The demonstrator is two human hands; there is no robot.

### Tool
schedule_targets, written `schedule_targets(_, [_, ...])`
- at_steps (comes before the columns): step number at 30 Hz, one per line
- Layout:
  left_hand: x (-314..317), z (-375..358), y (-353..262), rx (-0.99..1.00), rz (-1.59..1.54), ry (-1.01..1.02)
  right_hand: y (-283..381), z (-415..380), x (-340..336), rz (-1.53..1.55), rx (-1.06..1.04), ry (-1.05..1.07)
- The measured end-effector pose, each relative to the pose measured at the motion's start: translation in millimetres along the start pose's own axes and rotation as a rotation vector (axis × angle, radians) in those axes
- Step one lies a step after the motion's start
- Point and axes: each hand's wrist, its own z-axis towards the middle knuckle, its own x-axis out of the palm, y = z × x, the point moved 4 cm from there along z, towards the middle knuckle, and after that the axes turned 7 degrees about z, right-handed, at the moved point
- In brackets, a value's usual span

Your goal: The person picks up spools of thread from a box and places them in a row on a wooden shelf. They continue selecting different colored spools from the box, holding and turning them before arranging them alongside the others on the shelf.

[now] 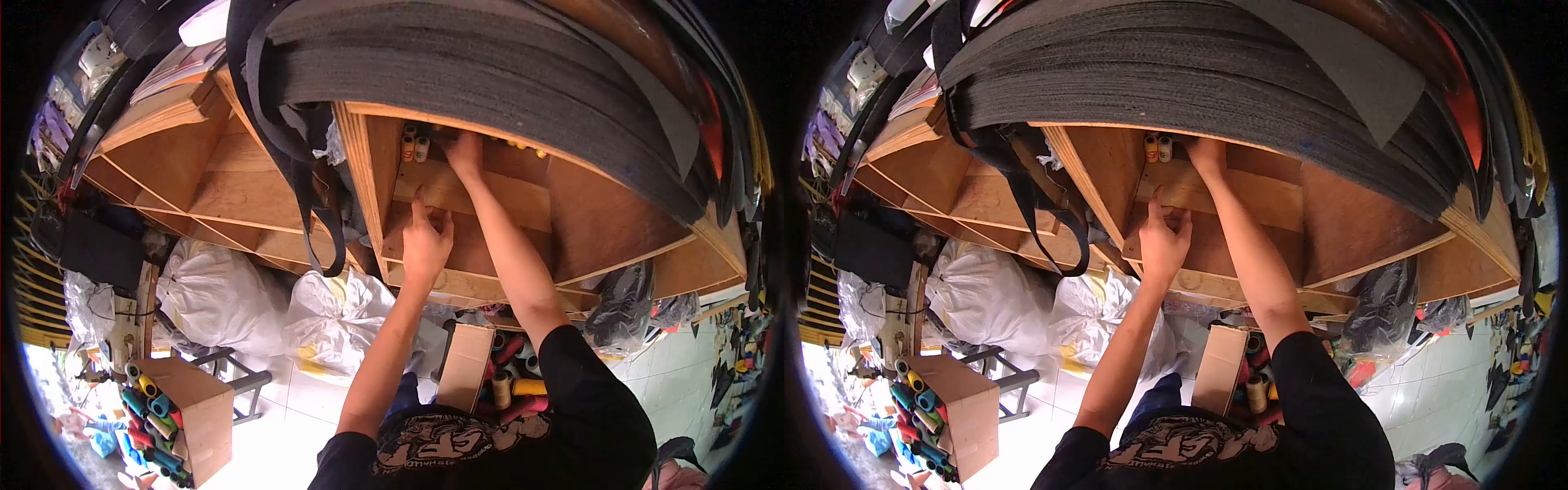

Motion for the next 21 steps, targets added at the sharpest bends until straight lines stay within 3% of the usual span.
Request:
schedule_targets(6, [1.3, -0.2, 1.2, -0.025, -0.012, -0.023, -7.0, -2.6, 2.1, 0.005, -0.072, -0.003])
schedule_targets(9, [-0.6, -0.3, -1.1, -0.033, 0.016, 0.012, -9.9, -4.5, 1.9, 0.072, 0.035, 0.065])
schedule_targets(14, [0.9, -0.7, 1.1, 0.049, 0.043, -0.056, 4.6, -14.9, -10.1, 0.014, 0.026, -0.016])
schedule_targets(18, [-1.1, -0.4, -2.8, -0.002, 0.045, -0.056, -6.4, -28.7, -19.4, 0.01, 0.042, 0.003])
schedule_targets(21, [5.1, -0.9, 5.8, -0.007, 0.127, -0.042, -7.5, -60.5, -36.9, 0.464, 0.173, 0.028])
